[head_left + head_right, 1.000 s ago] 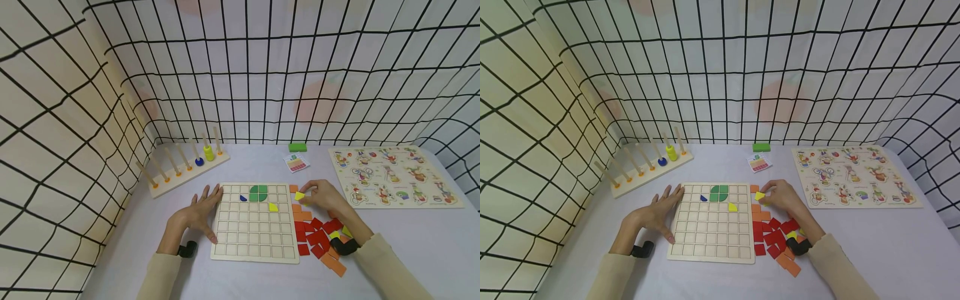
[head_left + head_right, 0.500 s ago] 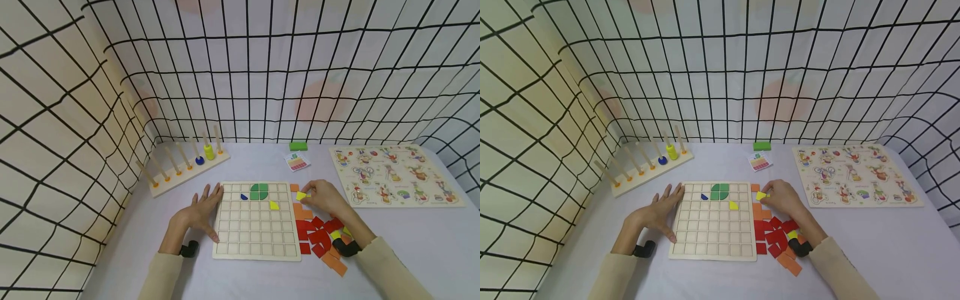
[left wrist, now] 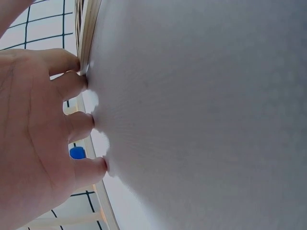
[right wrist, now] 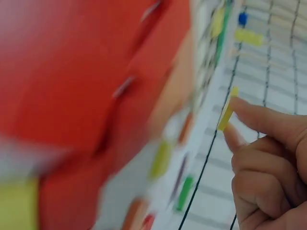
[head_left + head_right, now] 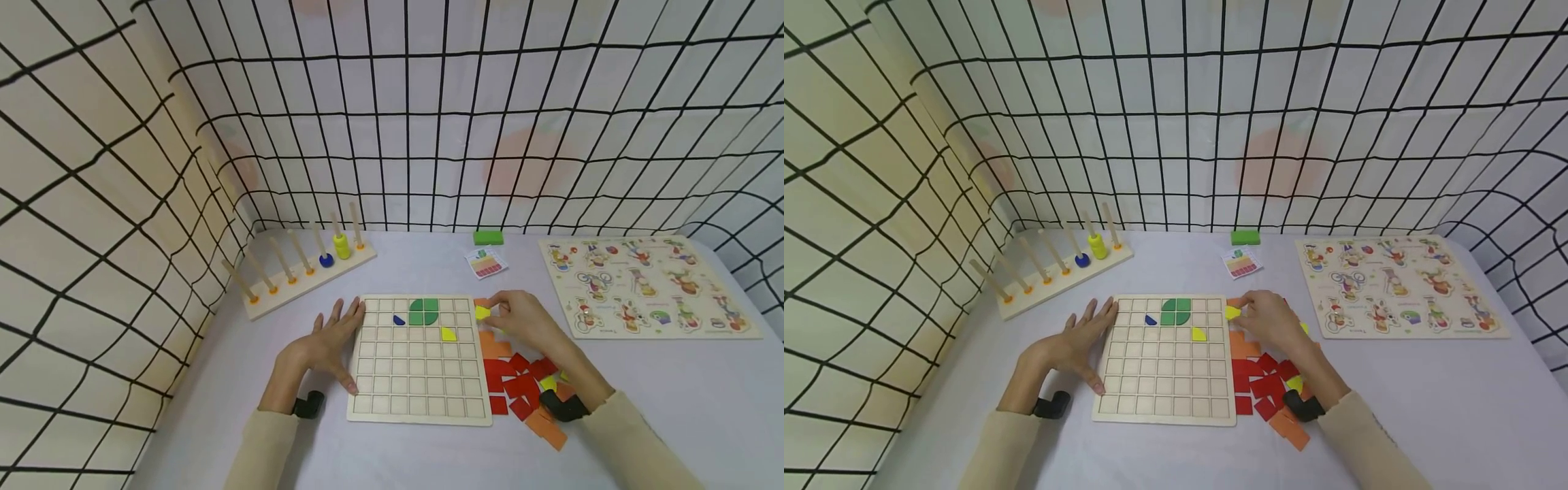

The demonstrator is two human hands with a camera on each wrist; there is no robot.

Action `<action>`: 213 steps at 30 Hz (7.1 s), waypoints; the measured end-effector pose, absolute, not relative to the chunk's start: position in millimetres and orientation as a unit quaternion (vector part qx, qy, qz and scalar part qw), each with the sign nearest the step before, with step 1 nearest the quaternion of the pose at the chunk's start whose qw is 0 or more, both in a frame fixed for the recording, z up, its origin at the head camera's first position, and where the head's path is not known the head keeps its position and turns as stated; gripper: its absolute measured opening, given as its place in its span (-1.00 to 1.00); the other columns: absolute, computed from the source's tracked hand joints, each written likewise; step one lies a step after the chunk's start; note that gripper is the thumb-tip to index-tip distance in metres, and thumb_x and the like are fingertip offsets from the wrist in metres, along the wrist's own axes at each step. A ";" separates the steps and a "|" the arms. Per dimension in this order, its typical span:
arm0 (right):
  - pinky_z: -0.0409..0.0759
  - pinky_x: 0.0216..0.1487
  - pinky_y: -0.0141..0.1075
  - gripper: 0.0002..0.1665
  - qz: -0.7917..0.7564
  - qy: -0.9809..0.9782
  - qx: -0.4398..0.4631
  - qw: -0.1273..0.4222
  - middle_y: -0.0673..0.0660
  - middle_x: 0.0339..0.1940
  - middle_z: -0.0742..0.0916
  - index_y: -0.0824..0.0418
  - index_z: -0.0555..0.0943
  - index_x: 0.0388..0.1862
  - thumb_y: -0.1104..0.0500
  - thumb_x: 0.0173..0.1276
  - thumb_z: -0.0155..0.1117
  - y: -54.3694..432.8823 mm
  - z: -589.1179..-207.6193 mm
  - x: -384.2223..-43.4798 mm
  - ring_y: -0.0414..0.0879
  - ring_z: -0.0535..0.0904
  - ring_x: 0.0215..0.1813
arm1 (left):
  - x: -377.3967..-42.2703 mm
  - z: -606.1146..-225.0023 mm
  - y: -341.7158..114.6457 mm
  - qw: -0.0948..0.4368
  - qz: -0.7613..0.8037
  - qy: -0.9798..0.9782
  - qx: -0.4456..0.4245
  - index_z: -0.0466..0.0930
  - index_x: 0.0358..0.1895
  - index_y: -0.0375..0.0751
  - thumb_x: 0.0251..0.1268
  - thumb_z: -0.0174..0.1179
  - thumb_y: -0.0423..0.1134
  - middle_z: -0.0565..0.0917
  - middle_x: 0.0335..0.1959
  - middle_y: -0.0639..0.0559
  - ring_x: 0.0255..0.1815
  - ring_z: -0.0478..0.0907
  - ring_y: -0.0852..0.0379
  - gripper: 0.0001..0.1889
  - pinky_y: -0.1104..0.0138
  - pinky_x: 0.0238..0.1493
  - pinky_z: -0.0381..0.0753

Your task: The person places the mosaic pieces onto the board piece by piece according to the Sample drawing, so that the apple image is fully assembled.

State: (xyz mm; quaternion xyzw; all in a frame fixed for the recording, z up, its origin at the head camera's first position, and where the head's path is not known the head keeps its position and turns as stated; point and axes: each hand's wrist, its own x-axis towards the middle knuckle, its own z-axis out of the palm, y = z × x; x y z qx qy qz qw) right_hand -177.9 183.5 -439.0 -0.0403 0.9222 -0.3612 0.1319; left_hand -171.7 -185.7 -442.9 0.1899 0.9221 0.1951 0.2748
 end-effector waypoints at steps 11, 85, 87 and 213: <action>0.05 -0.52 -0.41 -0.69 -0.395 0.895 -0.117 0.172 -0.05 -0.70 0.24 0.33 0.74 -0.05 0.25 0.26 0.53 120.6 -443.4 -177.3 -0.16 0.11 -0.60 | -172.9 -442.6 -186.1 0.275 0.199 0.921 0.190 -0.33 0.71 -0.16 -0.44 0.77 0.00 -0.38 0.74 -0.12 0.72 -0.57 -0.27 0.64 -0.32 0.65 -0.45; 0.22 -0.60 -0.38 -0.61 -0.391 0.901 0.009 0.188 0.03 -0.59 0.40 0.27 0.71 0.09 0.22 0.29 0.50 224.9 -453.5 -179.3 -0.08 0.32 -0.53 | -170.7 -440.9 -184.1 0.274 0.197 0.923 0.184 -0.31 0.71 -0.16 -0.46 0.78 0.00 -0.35 0.75 -0.11 0.73 -0.54 -0.27 0.64 -0.30 0.66 -0.43; 0.21 -0.60 -0.38 -0.63 -0.390 0.901 0.004 0.189 0.03 -0.60 0.40 0.27 0.72 0.07 0.22 0.29 0.50 225.3 -453.7 -179.9 -0.08 0.32 -0.53 | -170.4 -440.2 -184.3 0.274 0.195 0.923 0.184 -0.32 0.71 -0.16 -0.45 0.78 0.01 -0.36 0.75 -0.10 0.73 -0.55 -0.26 0.64 -0.30 0.66 -0.43; 0.45 -0.34 -0.36 -0.63 -0.332 0.931 -0.056 0.138 0.12 -0.21 0.80 0.26 0.77 -0.26 0.05 0.08 0.69 81.1 -447.3 -173.5 -0.09 0.56 -0.26 | -171.7 -445.8 -185.4 0.271 0.201 0.925 0.174 -0.28 0.72 -0.08 -0.49 0.79 -0.01 -0.33 0.76 -0.03 0.74 -0.55 -0.19 0.65 -0.25 0.68 -0.45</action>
